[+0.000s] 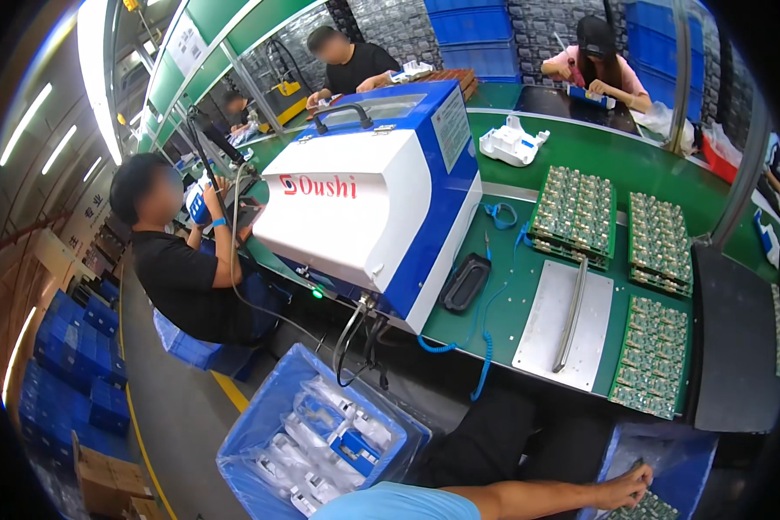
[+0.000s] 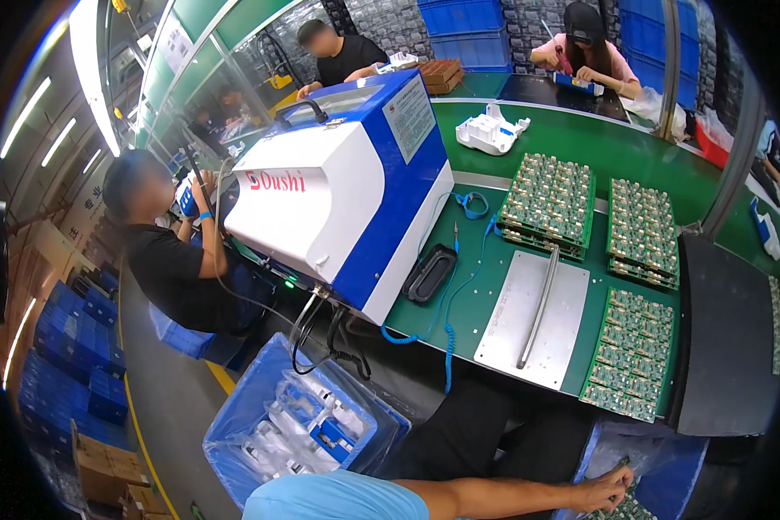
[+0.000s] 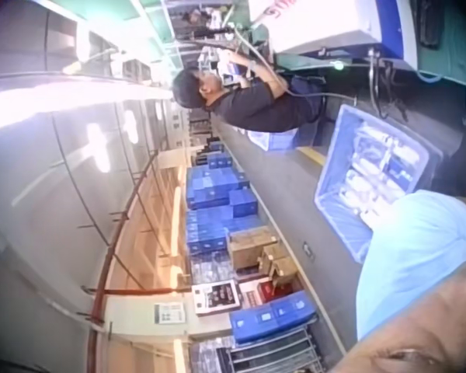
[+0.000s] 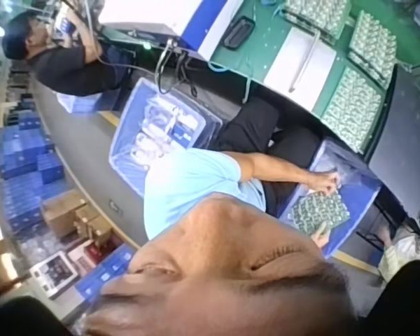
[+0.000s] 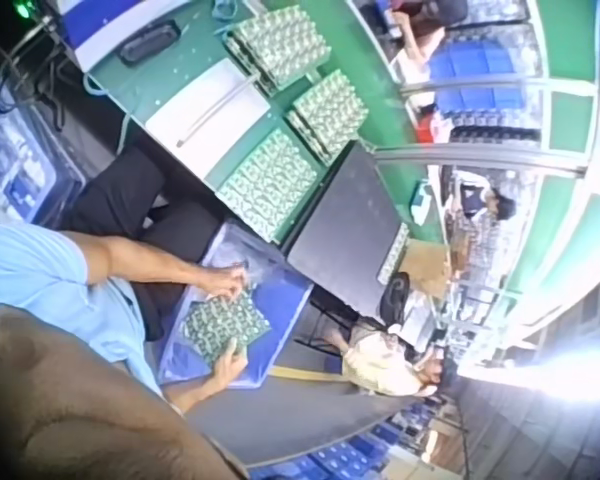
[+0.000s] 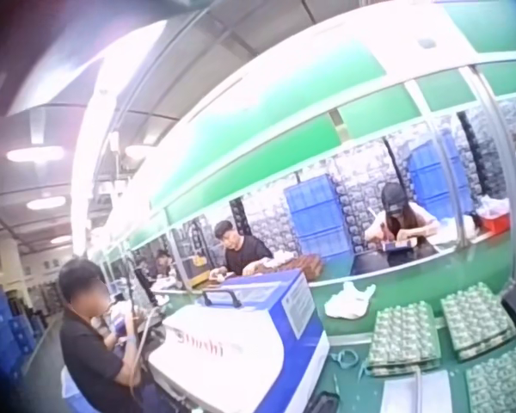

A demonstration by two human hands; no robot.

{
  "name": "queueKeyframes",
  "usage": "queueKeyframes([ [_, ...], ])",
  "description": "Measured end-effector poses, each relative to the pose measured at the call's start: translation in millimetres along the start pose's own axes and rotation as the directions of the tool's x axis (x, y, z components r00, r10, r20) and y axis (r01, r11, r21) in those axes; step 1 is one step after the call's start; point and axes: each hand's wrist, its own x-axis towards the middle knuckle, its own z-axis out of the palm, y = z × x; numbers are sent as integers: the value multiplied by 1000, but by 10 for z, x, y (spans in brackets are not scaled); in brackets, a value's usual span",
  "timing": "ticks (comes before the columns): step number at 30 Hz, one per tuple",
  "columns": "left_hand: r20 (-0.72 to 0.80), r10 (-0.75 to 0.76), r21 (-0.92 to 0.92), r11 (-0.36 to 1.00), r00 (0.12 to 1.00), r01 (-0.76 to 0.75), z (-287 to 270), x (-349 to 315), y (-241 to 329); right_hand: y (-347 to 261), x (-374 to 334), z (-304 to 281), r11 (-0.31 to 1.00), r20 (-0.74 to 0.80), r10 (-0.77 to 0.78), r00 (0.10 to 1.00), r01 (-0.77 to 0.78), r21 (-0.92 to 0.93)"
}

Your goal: Inspecting and sorting printed circuit boards at a factory assembly line workstation.

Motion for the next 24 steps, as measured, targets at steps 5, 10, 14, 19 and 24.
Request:
queueKeyframes([
  [5,-40,-41,-51,998,998,39,-6,7,160,113,-9,26,1000,-1,5,1000,-5,1],
  [10,-99,-69,-90,994,993,60,-60,-8,151,289,55,65,1000,15,-8,1000,8,2],
  [14,-115,-85,-117,991,990,71,-66,-8,102,472,108,37,1000,19,-15,1000,15,2],
  [19,-77,12,-44,999,997,-15,-108,-11,188,615,144,48,1000,24,-9,1000,9,3],
  [24,-92,38,-15,999,995,-39,-103,-6,149,504,111,68,1000,34,-11,999,11,5],
])
